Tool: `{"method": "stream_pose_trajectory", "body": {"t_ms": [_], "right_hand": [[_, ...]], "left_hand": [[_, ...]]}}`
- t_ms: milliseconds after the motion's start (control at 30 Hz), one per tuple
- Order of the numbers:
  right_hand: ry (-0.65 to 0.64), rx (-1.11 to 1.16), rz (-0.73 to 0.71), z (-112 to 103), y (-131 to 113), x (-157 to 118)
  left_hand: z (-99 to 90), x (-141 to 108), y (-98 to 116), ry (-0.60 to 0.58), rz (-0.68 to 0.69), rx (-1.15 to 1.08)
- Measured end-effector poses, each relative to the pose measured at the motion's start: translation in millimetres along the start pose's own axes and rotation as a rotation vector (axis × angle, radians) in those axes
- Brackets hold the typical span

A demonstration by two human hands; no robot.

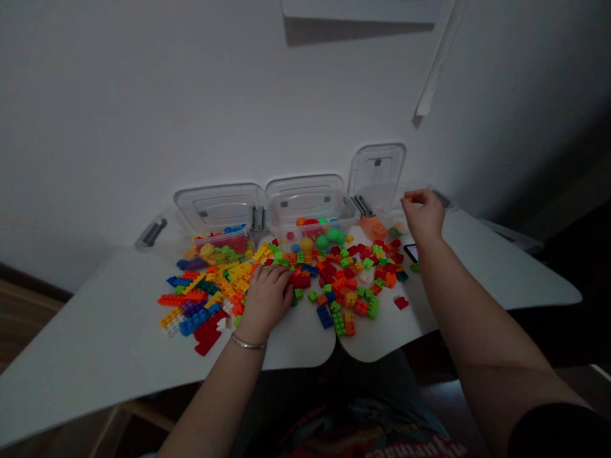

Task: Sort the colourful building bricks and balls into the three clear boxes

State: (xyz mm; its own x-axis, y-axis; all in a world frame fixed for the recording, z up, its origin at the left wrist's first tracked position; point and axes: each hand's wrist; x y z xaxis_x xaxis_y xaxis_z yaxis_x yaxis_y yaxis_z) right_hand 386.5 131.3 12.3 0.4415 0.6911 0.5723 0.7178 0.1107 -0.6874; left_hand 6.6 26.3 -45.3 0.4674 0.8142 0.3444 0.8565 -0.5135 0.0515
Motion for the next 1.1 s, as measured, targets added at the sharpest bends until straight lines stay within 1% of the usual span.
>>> {"method": "stream_pose_trajectory", "body": {"t_ms": [100,300,367,433,500,567,600,667,733,800,867,900,1000,1100], "right_hand": [[-0.079,-0.104,0.057,4.4,5.7,-3.1],[-0.117,-0.111,0.081,3.7,9.4,-0.8],[-0.119,-0.080,0.052,1.4,8.7,-1.1],[-0.083,-0.037,-0.003,-1.4,6.9,-4.5],[-0.041,-0.023,-0.074,-4.2,3.9,-12.1],[-0.047,-0.044,-0.131,-6.2,-0.3,-24.2],[-0.079,-0.051,-0.149,-6.7,-2.7,-31.7],[-0.208,-0.050,-0.158,-6.5,-7.9,-48.5],[-0.413,-0.068,-0.177,-4.6,-13.3,-65.6],[-0.623,-0.148,-0.231,-1.6,-18.5,-80.5],[-0.755,-0.284,-0.298,2.2,-23.2,-92.0],[-0.789,-0.360,-0.325,4.1,-25.4,-96.3],[-0.832,-0.549,-0.377,8.9,-31.8,-104.5],[-0.849,-0.642,-0.390,11.6,-39.3,-108.7]], "left_hand": [[0.4,0.0,-0.1,0.002,0.003,-0.001],[0.4,0.2,0.0,-0.005,0.002,-0.021],[0.1,0.3,0.2,-0.007,0.001,-0.024],[-0.2,0.3,0.3,-0.008,0.000,-0.024],[-0.4,0.2,0.4,-0.008,-0.003,-0.021],[-0.6,0.0,0.5,-0.007,-0.001,-0.015],[-0.7,-0.1,0.5,-0.006,0.001,-0.013],[-0.8,-0.2,0.4,-0.007,0.005,-0.013],[-0.7,-0.2,0.5,-0.009,0.006,-0.014],[-0.6,0.0,0.5,-0.012,0.002,-0.014],[-0.4,0.1,0.5,-0.015,0.000,-0.013],[-0.3,0.1,0.5,-0.016,0.000,-0.013],[-0.3,0.0,0.5,-0.017,0.001,-0.017],[-0.9,-0.2,0.8,-0.020,-0.002,-0.024]]}}
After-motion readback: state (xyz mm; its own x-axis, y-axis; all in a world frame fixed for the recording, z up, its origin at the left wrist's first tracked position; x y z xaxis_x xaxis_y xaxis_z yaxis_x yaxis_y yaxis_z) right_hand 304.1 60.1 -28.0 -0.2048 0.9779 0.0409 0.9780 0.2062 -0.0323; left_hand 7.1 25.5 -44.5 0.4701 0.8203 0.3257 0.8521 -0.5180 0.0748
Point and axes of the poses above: each hand's wrist, its own x-axis towards the middle knuckle, its own z-axis out of the palm, y = z × x, and after that the axes turned 9 degrees about -y, right-handed
